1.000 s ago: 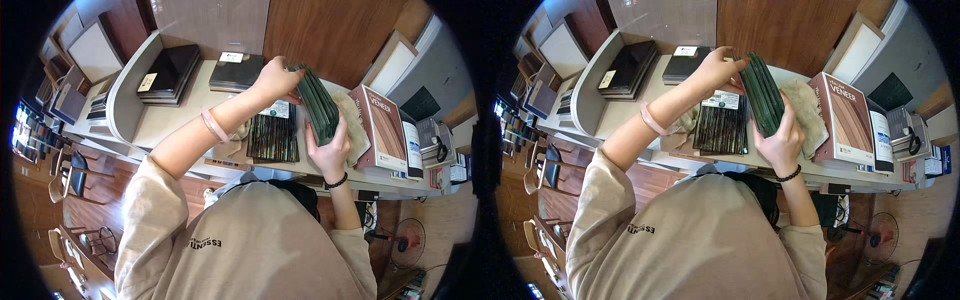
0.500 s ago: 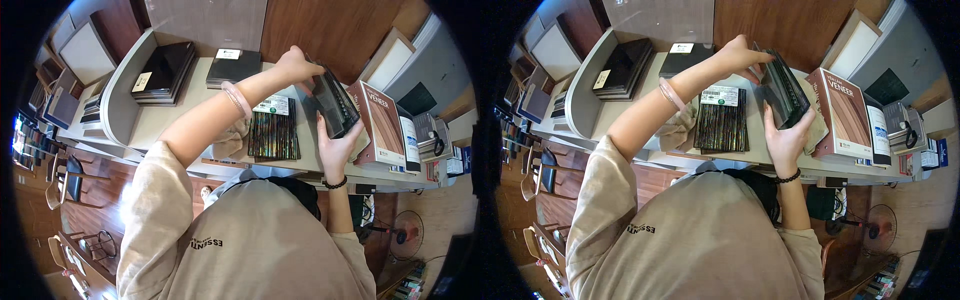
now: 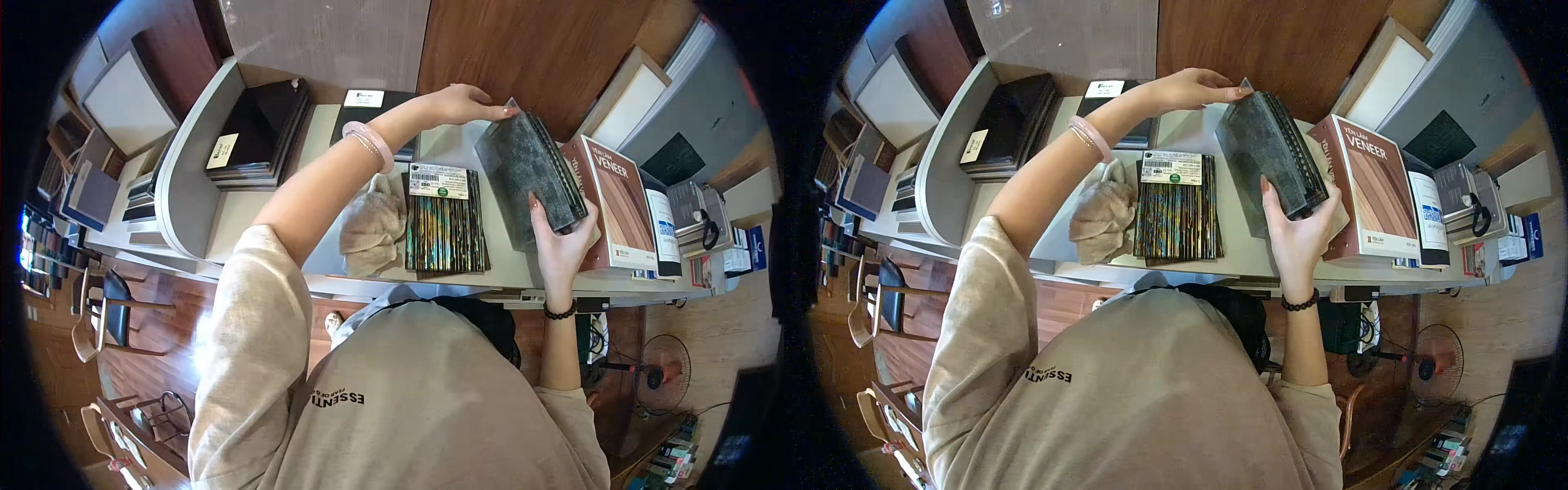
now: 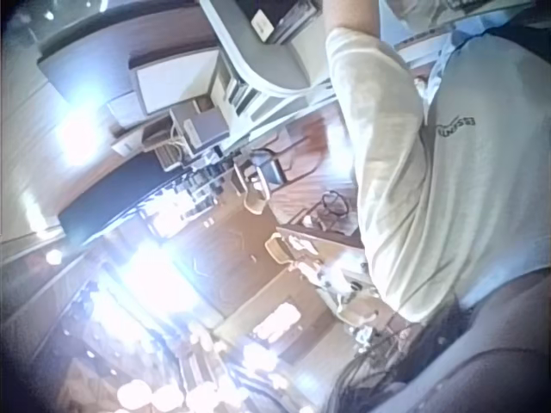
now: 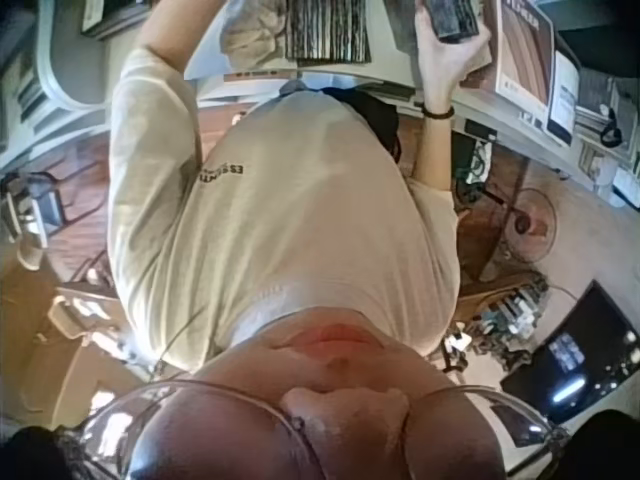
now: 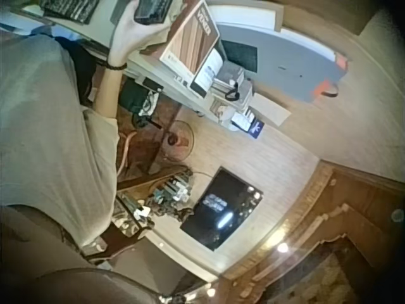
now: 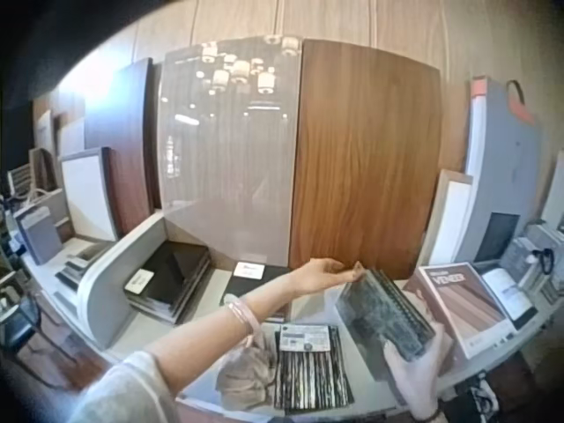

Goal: Wiping various objects including tiles, notebooks, and hair extensions with a cloth at a workstation.

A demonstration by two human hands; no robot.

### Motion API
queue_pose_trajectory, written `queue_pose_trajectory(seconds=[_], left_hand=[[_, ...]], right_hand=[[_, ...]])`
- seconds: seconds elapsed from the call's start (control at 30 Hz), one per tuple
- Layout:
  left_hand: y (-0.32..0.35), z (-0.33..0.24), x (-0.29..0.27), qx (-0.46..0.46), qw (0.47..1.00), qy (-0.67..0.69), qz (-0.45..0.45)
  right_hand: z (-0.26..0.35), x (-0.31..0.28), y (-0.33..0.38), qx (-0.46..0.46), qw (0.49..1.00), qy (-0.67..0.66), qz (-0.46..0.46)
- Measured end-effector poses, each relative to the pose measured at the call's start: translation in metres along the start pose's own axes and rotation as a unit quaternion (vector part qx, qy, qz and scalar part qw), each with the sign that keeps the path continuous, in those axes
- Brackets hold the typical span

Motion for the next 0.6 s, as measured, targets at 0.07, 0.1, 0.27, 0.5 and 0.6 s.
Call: queue_pose_trajectory(seconds=[0.07, 0.1, 0.27, 0.5, 0.6], left_hand=[[-0.008, -0.002, 0.005, 0.044, 0.999, 0.003, 0.027], [-0.012, -0.004, 0.016, 0.063, 0.994, 0.006, 0.093], [-0.024, -0.012, 0.038, 0.088, 0.956, 0.055, 0.274], [-0.026, -0.011, 0.046, 0.012, 0.902, 0.141, 0.408], [-0.023, -0.003, 0.050, -0.026, 0.878, 0.166, 0.447]], right_hand=[[0.001, 0.001, 0.001, 0.014, 0.999, -0.029, 0.014], [0.002, 0.001, 0.001, 0.020, 0.999, -0.044, 0.020], [0.016, -0.004, 0.003, 0.016, 0.998, -0.041, 0.041], [0.032, 0.010, 0.023, 0.080, 0.988, 0.110, 0.078], [0.028, 0.007, 0.021, 0.053, 0.987, 0.137, 0.061]])
Point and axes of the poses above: each hand's wrist, its own y-axis away from the middle knuckle, its own x-axis out of the palm, z = x × y, the point moved 8 cm from there along -y, towards the middle knuckle, and after that the axes turned 11 degrees about x, right-handed, at the moved point
